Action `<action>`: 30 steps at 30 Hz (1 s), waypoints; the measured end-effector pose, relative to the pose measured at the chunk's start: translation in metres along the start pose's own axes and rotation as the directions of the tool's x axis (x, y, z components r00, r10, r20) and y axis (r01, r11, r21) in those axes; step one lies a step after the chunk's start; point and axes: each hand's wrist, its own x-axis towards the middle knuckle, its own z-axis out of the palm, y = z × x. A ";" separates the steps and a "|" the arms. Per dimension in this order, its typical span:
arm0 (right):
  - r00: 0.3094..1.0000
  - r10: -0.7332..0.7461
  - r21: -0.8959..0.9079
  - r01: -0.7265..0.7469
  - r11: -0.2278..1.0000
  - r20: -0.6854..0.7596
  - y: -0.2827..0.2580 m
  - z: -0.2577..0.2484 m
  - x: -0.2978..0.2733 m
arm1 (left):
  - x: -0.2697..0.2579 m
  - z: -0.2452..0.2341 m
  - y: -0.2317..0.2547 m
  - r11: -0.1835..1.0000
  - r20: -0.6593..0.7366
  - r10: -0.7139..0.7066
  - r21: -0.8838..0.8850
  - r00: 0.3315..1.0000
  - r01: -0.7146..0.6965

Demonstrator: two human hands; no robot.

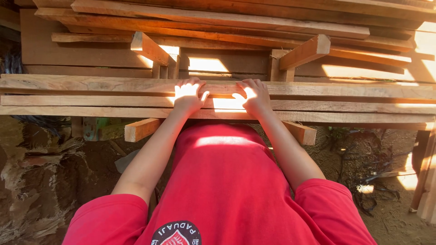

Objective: Sorting and stacking wooden planks onto a storage rack.

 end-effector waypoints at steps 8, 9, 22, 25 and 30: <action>0.967 -0.188 -0.032 0.185 0.982 -0.174 0.008 0.015 -0.011 | -0.016 -0.019 0.000 0.997 0.052 0.064 0.045 0.997 -0.067; 0.967 -0.185 -0.033 0.182 0.983 -0.173 0.011 0.021 -0.010 | -0.017 -0.023 0.002 0.997 0.054 0.067 0.044 0.996 -0.069; 1.000 0.008 -0.041 -0.008 0.999 0.005 -0.005 0.010 -0.005 | -0.007 -0.049 0.022 0.993 0.330 -0.056 0.115 0.942 0.019; 0.994 0.072 -0.050 -0.068 0.996 0.083 -0.013 0.005 0.006 | 0.007 -0.035 0.015 0.996 0.351 -0.074 0.077 0.934 0.050; 0.982 0.098 -0.015 -0.096 0.995 0.159 -0.024 -0.009 0.023 | 0.021 -0.036 0.019 0.997 0.337 -0.071 0.050 0.939 0.057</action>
